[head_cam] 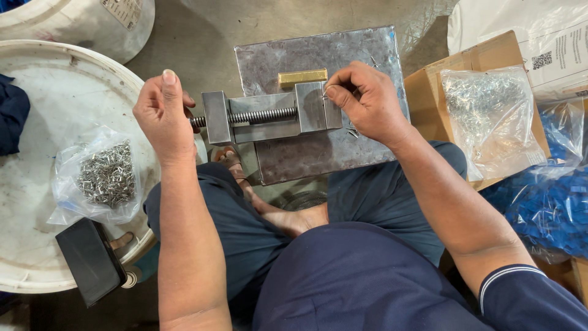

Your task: The person sits on the floor and uses a metal bench vise to assemble small metal fasteners. They pick up individual pieces from a plastic bag, place them into the vise jaws, and tighten the screw mechanism to secure them. The person repeats this process for multiple fasteners, placing the finished items on a metal plate.

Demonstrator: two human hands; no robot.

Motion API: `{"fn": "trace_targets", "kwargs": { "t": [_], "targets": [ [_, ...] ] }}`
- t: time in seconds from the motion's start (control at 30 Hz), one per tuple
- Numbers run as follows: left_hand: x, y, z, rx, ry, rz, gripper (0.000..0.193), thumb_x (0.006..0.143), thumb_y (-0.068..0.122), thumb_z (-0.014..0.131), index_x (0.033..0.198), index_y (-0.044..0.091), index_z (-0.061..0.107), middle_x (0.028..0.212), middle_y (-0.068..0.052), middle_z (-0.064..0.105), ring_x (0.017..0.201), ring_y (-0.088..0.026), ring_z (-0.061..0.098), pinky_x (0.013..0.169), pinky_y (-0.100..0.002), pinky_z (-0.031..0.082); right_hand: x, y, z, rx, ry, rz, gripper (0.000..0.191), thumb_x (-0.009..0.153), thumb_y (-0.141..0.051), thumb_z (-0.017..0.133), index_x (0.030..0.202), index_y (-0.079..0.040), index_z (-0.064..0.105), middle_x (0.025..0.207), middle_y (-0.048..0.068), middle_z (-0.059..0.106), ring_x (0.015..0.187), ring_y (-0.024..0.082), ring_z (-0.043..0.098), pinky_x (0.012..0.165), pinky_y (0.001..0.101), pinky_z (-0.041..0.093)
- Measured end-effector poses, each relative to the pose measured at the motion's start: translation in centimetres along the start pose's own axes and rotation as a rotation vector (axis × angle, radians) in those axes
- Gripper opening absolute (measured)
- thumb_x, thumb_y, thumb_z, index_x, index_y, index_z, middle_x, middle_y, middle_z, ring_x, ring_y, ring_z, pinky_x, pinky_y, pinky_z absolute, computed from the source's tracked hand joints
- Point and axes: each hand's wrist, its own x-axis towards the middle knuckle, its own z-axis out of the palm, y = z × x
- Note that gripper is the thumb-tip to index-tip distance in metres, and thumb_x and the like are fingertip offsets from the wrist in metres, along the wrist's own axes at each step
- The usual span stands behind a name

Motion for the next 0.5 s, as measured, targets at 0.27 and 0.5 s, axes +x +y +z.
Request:
{"fn": "trace_targets", "kwargs": {
  "t": [0.27,0.5],
  "targets": [
    [-0.8,1.2,0.7,0.495,0.090,0.097,0.042,0.107,0.037,0.074,0.085,0.002,0.067,0.067,0.002,0.060,0.061,-0.008,0.054,0.059,-0.025,0.043,-0.3,-0.1,-0.2,-0.067,0.015,-0.024,0.008,0.100,-0.010,0.074,0.106,-0.004,0.074,0.088,0.004,0.059,0.072,0.013,0.056,0.064,0.0287,0.046],
    [-1.3,1.7,-0.3,0.501,0.029,0.146,0.024,0.102,0.020,0.081,0.096,-0.001,0.069,0.082,-0.004,0.067,0.073,-0.010,0.062,0.069,-0.026,0.051,-3.6,2.6,-1.3,0.051,0.137,0.095,0.009,0.101,-0.007,0.073,0.110,-0.003,0.074,0.092,0.002,0.061,0.076,0.008,0.056,0.068,0.0252,0.046]
  ]
}}
